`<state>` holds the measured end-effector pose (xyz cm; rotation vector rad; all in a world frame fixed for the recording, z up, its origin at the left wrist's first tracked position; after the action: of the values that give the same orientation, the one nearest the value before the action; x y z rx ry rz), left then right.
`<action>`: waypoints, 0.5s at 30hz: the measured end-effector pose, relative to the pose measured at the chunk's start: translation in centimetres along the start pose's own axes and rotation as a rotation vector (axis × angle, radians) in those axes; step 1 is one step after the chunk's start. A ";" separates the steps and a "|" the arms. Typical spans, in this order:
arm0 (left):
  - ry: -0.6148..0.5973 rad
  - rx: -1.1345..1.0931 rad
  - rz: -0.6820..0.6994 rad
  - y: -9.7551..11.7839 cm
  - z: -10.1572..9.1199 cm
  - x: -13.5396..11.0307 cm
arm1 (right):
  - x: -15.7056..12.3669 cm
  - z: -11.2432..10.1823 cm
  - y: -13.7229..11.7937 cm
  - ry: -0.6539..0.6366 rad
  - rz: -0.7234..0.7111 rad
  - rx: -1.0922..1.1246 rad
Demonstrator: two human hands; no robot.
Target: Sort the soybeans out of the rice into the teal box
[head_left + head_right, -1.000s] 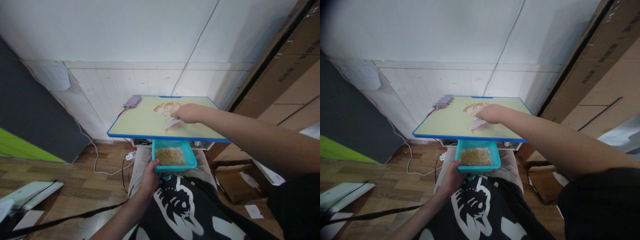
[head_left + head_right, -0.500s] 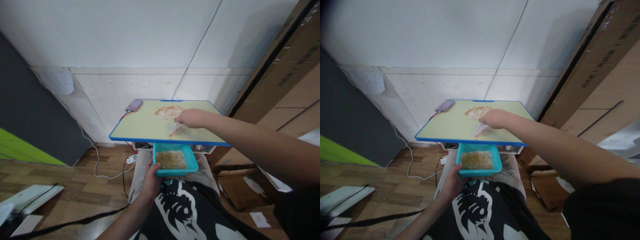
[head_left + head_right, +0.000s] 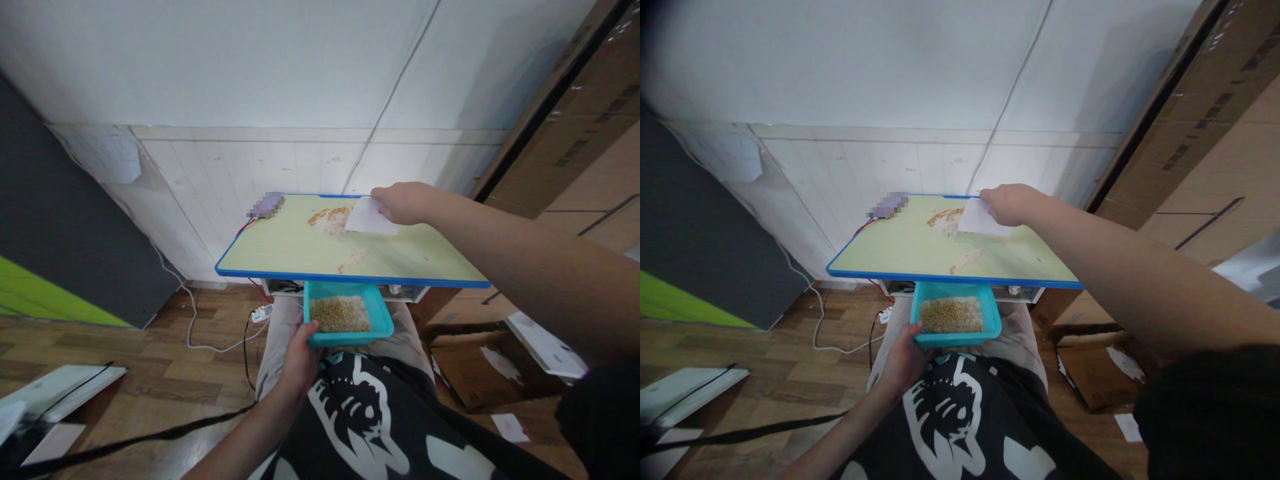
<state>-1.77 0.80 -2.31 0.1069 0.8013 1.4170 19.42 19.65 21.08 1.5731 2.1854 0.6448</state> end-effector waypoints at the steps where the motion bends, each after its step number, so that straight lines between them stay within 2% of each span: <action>1: 0.000 0.000 0.005 0.0 0.1 -0.1 | 0.2 0.3 0.5 -0.029 0.017 0.002; 11: -0.016 0.012 -0.008 -0.1 -0.2 0.1 | 2.9 6.2 2.9 -0.300 0.071 0.057; 15: -0.038 0.040 0.005 0.1 -0.2 0.0 | 3.7 7.7 3.3 -0.339 0.062 0.098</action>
<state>-1.93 0.78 -2.44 0.1659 0.7980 1.3999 25.02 25.24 16.43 1.6659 1.9473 0.2656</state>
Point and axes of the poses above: each hand's wrist, its own x-axis towards the middle knuckle, its own z-axis out of the palm, y = z × x, the point moved 2 cm from there along x, towards the middle knuckle, and after that the axes turned 12 degrees about -x, right-handed, at the moved point
